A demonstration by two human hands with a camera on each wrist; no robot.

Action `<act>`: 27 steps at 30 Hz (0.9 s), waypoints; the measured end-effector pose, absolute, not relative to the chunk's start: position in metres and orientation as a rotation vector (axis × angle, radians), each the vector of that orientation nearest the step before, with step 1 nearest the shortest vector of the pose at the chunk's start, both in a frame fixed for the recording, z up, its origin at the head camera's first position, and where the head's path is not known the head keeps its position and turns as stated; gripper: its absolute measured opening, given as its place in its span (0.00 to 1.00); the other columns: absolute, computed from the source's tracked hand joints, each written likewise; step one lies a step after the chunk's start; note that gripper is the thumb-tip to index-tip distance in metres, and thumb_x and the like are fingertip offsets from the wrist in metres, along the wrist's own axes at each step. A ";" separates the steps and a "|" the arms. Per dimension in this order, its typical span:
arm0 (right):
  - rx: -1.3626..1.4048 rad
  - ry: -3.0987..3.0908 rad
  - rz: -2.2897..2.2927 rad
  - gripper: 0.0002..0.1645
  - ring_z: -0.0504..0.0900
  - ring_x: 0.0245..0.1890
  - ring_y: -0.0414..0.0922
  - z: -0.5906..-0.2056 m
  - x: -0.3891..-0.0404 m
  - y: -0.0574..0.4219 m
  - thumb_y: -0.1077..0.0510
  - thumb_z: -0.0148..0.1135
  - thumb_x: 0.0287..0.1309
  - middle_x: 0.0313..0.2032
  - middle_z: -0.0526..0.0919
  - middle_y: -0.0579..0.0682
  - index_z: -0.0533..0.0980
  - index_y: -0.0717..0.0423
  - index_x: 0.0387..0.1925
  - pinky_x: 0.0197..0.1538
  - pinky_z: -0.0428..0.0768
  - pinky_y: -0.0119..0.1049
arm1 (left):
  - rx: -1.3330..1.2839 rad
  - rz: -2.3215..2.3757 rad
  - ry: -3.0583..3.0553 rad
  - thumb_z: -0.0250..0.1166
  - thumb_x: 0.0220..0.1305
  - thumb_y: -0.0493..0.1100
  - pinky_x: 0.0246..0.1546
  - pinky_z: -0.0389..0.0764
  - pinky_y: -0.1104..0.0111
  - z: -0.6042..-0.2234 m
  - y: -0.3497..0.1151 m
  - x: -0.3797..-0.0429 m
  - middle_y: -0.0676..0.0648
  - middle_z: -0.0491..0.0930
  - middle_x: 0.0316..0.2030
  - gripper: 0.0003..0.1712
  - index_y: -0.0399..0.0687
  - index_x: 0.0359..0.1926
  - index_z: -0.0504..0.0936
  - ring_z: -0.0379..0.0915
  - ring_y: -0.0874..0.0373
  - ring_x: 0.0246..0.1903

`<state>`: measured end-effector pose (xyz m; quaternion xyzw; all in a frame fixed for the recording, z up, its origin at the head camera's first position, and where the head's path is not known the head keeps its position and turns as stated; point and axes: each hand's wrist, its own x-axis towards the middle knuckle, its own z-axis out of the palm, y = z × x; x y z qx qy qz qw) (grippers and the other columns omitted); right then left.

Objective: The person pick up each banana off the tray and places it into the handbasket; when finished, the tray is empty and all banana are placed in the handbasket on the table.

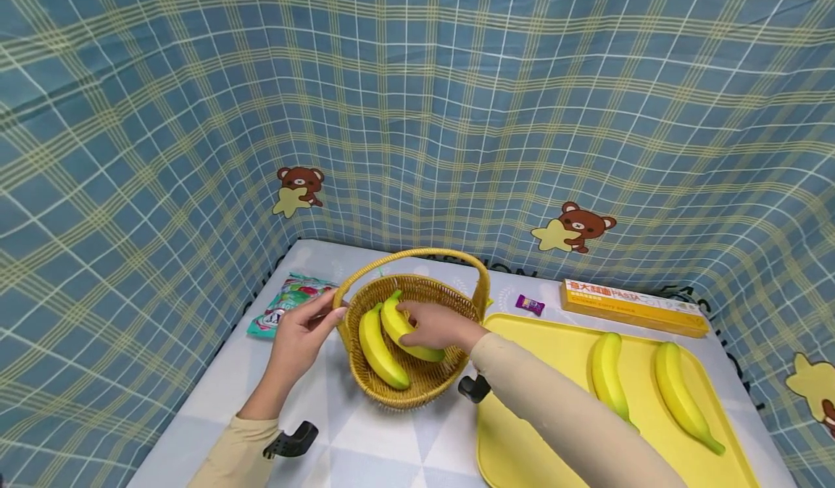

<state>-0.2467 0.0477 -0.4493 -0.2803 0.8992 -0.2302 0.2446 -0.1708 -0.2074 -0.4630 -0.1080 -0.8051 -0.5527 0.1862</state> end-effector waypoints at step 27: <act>-0.632 2.536 -0.529 0.52 0.73 0.67 0.50 -0.479 -0.239 0.026 0.48 0.75 0.60 0.69 0.72 0.53 0.58 0.50 0.79 0.69 0.73 0.43 | -0.329 -1.550 -2.252 0.67 0.69 0.34 0.40 0.84 0.78 -0.466 -0.207 -0.173 0.43 0.88 0.44 0.22 0.44 0.63 0.82 0.81 0.71 0.40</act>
